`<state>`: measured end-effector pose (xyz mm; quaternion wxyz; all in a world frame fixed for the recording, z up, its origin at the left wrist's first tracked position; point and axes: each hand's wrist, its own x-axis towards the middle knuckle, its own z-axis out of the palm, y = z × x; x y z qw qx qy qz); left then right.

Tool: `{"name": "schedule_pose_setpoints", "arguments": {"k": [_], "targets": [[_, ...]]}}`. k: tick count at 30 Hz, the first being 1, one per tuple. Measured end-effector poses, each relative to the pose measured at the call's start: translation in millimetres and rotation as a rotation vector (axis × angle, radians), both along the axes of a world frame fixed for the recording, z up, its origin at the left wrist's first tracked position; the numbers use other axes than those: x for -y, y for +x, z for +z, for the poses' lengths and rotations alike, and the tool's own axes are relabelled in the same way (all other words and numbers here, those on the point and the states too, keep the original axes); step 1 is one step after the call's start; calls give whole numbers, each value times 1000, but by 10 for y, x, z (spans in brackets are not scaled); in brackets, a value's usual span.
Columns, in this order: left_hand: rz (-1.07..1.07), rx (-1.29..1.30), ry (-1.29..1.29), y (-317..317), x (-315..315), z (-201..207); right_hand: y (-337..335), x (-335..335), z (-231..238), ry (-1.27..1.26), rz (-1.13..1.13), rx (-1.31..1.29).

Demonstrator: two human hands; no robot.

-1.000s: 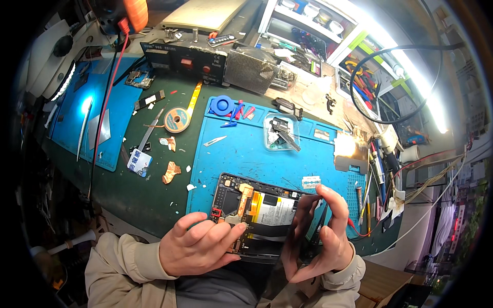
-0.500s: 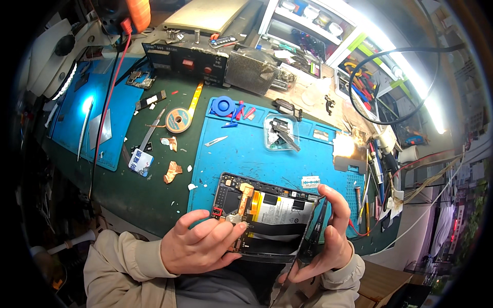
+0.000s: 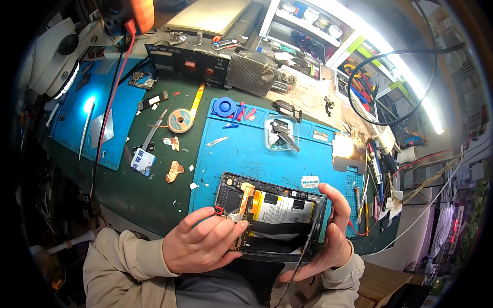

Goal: The person uses a soldering iron to work on a small circuit board component. They then reassemble a tablet device by connecting internal ribbon cables and placing the screen assembly back onto the main chassis. Finally, the person connects a charging cable to the device to test its functionality.

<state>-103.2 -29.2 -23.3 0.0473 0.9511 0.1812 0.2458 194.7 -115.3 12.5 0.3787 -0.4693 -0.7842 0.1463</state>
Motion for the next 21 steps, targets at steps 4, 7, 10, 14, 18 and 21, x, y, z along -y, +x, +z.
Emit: {"name": "schedule_pose_setpoints", "arguments": {"k": [4, 7, 10, 14, 18, 21], "targets": [[-3, 21, -67, -2, -3, 0, 0, 9, -2, -1, -13, 12], [-1, 11, -56, -6, -1, 17, 0, -11, -13, 9, 0, -4], [4, 17, -24, -12, -5, 3, -1, -11, -1, 17, 3, 3], [17, 24, 10, -24, 6, -19, 42, 15, -54, 8, -10, 11], [25, 30, 39, -26, 9, -31, 43, 30, -62, -7, -21, 6], [30, 40, 58, -40, 14, -46, 52, 28, -81, -23, -33, 5]]}}
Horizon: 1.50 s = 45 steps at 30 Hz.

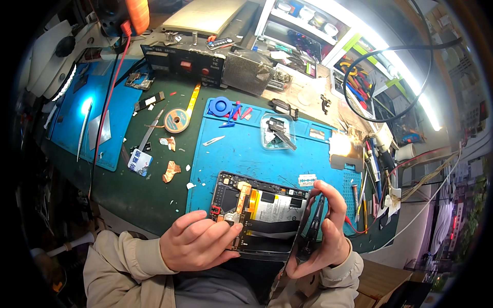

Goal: The person uses a soldering iron to work on a small circuit board component. They then reassemble a tablet device by connecting internal ribbon cables and placing the screen assembly back onto the main chassis. Finally, the person connects a charging cable to the device to test its functionality.

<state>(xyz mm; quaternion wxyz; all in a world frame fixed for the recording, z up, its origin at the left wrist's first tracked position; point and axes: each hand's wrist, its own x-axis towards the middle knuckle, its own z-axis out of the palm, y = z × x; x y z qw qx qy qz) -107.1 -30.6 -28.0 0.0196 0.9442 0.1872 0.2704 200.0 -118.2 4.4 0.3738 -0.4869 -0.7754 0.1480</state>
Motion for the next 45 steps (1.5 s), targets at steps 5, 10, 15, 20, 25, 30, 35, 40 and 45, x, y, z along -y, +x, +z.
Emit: {"name": "schedule_pose_setpoints", "arguments": {"k": [5, 10, 15, 20, 25, 30, 35, 40, 45], "targets": [[7, -17, 70, 7, 4, -4, 14, -9, -20, -14, -26, -6], [1, -43, 85, 10, -1, -6, 9, -16, -26, -7, -28, -2], [-22, -30, 65, 17, 12, -1, 21, -2, -24, -7, -24, -7], [-20, -55, 78, -1, 7, -18, -93, -65, 98, 29, -2, -5], [10, -55, 20, 19, 11, 7, -104, -9, -35, 67, 20, -35], [-3, -49, 25, 35, 5, 0, -43, -81, -37, 139, 74, -77], [-33, 98, -35, 16, 12, -12, 53, 26, -153, 78, -16, -191], [-88, 158, 25, -74, -23, -85, 102, -48, -159, 156, -6, -149], [-81, 175, -7, -46, 7, -66, 103, -130, -155, 219, 17, -126]]}}
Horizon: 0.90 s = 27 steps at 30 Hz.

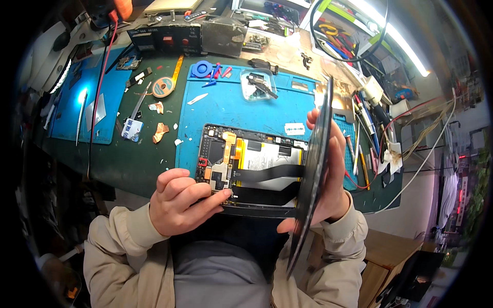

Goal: The person uses a soldering iron to work on a small circuit board component. They then reassemble a tablet device by connecting internal ribbon cables and placing the screen assembly back onto the main chassis. Finally, the person connects a charging cable to the device to test its functionality.

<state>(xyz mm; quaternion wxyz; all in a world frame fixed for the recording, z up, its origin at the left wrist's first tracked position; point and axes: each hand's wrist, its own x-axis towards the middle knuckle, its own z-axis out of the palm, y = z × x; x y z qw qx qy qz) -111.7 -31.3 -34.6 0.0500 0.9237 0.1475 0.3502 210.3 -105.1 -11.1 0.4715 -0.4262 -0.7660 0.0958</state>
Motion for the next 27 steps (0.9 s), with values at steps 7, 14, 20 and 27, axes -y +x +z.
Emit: {"name": "schedule_pose_setpoints", "arguments": {"k": [7, 14, 20, 27], "targets": [[-16, 2, 36, 4, -2, -23, -195, 139, 185, -196, -90, -169], [-7, -17, 81, 8, 2, -7, -124, -62, 180, 79, 63, -1], [-6, -22, 125, 4, 0, -26, -144, -142, 199, 138, 118, 3], [-10, 23, 149, 4, 0, -58, -110, -31, 89, -70, -39, -63]]}}
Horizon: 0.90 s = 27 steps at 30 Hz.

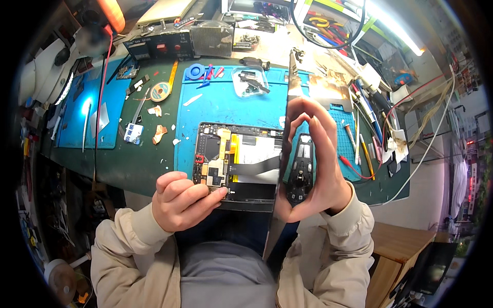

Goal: The person uses a soldering iron to work on a small circuit board component. They then reassemble a tablet device by connecting internal ribbon cables and placing the screen assembly back onto the main chassis. Finally, the person connects a charging cable to the device to test its functionality.

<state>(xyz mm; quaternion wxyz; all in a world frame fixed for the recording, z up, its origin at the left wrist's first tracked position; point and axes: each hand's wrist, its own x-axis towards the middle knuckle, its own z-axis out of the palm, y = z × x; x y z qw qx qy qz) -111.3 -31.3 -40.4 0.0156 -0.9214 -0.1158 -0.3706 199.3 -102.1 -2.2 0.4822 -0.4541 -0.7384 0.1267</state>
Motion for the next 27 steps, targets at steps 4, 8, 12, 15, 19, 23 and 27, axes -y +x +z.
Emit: {"name": "schedule_pose_setpoints", "arguments": {"k": [4, 8, 12, 15, 19, 23, 27], "targets": [[-21, 24, 3, 18, -10, 21, -39, 34, 109, 6, -6, 20], [-8, 10, 2, 9, 13, 22, -17, 2, 127, 92, 44, 109], [9, -9, -2, 12, 20, 38, 17, 23, 108, 73, 42, 125], [2, -9, -2, 11, 21, 25, 31, 37, 93, 68, 47, 128], [-7, -17, 17, -11, 18, -5, 56, 30, 51, 70, 61, 129], [1, -28, 46, -25, 17, 5, 75, 39, 56, 62, 69, 126], [-8, -26, 72, -38, 15, -8, 77, 48, 44, 57, 66, 125]]}}
